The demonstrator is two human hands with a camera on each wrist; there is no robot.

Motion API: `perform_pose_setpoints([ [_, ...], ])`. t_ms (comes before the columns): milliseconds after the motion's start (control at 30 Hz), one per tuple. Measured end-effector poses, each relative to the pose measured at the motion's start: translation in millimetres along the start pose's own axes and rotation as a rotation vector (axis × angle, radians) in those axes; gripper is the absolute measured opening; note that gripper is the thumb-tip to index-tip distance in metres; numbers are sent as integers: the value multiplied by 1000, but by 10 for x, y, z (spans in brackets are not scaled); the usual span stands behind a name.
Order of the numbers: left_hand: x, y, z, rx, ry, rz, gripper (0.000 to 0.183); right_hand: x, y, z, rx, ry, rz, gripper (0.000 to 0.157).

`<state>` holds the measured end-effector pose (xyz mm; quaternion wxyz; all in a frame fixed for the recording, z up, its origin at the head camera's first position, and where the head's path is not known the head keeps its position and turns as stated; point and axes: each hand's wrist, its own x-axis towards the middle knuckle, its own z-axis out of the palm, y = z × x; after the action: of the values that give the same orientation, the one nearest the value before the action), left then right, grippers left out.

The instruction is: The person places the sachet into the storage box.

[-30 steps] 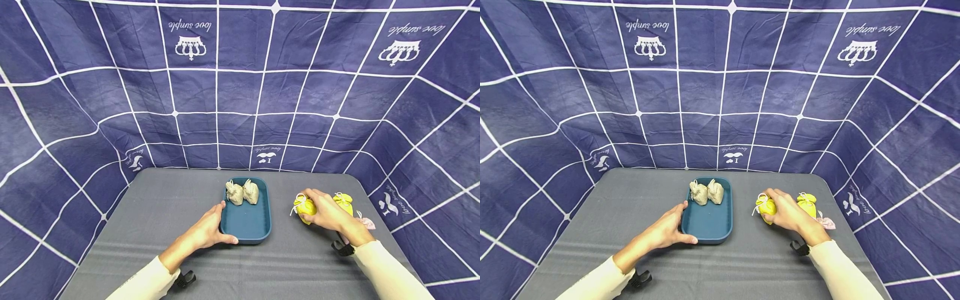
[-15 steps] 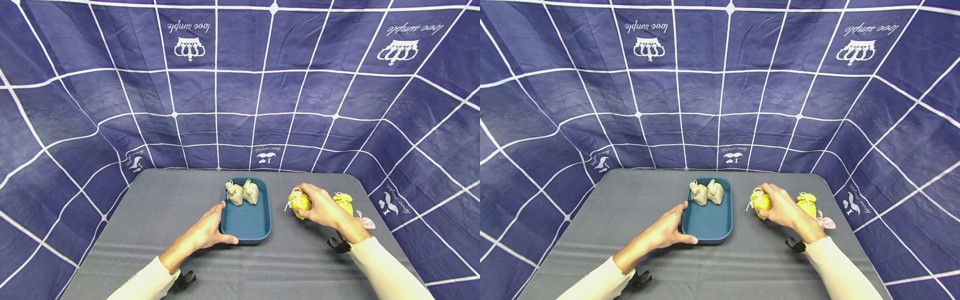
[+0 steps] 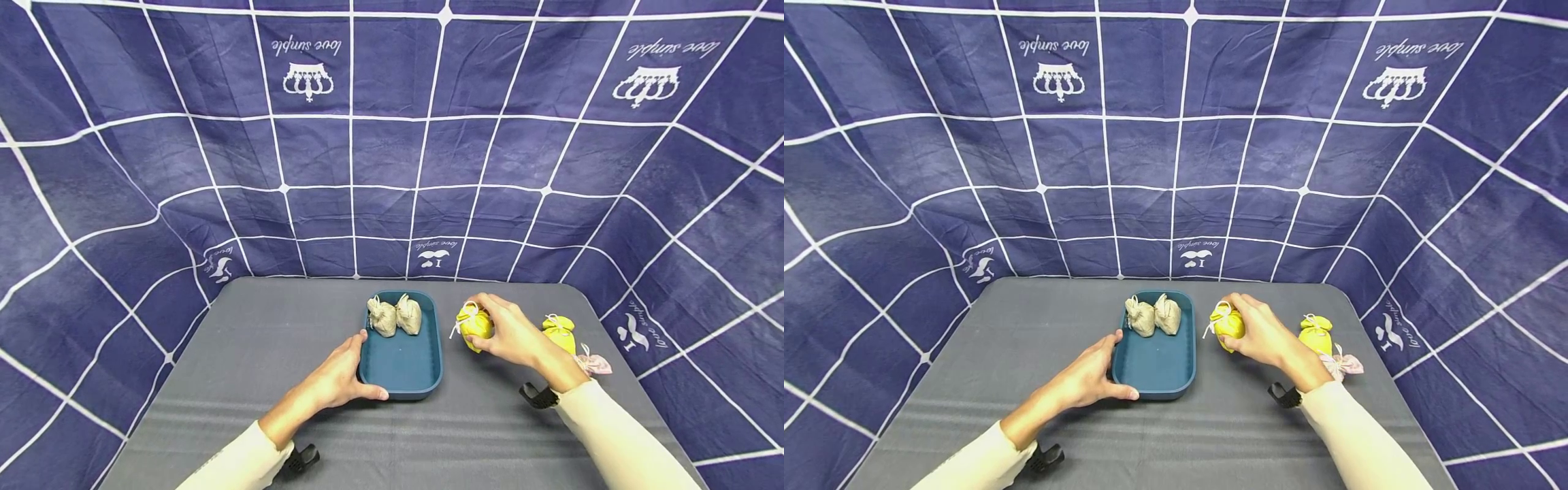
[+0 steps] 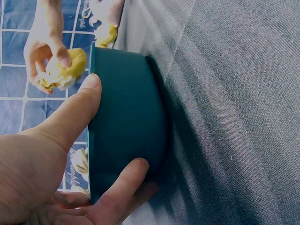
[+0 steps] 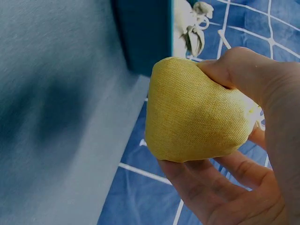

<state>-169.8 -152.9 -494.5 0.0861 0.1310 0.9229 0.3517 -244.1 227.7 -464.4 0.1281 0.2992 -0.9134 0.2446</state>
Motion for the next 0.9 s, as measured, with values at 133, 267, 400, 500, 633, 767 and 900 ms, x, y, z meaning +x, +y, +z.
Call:
perform_pose_setpoints([
  [133, 5, 9, -6, -7, 4, -13, 135, 80, -81, 41, 31, 4, -1, 59],
  [267, 10, 3, 4, 1, 16, -16, 135, 158, -171, 91, 59, 10, -6, 58],
  [400, -8, -1, 15, -4, 30, -24, 135, 234, -254, 144, 88, 12, -19, 58],
  [500, -20, -6, 28, -19, 41, -30, 133, 279, -312, 180, 108, 11, -23, 58],
  [633, -17, -22, 42, -28, 53, -30, 131, 332, -368, 215, 119, 9, -29, 57],
  [767, -25, -21, 43, -28, 61, -26, 131, 383, -404, 241, 131, 2, -37, 57],
  [900, -20, -21, 44, -31, 58, -30, 132, 421, -441, 260, 140, -8, -41, 57],
])
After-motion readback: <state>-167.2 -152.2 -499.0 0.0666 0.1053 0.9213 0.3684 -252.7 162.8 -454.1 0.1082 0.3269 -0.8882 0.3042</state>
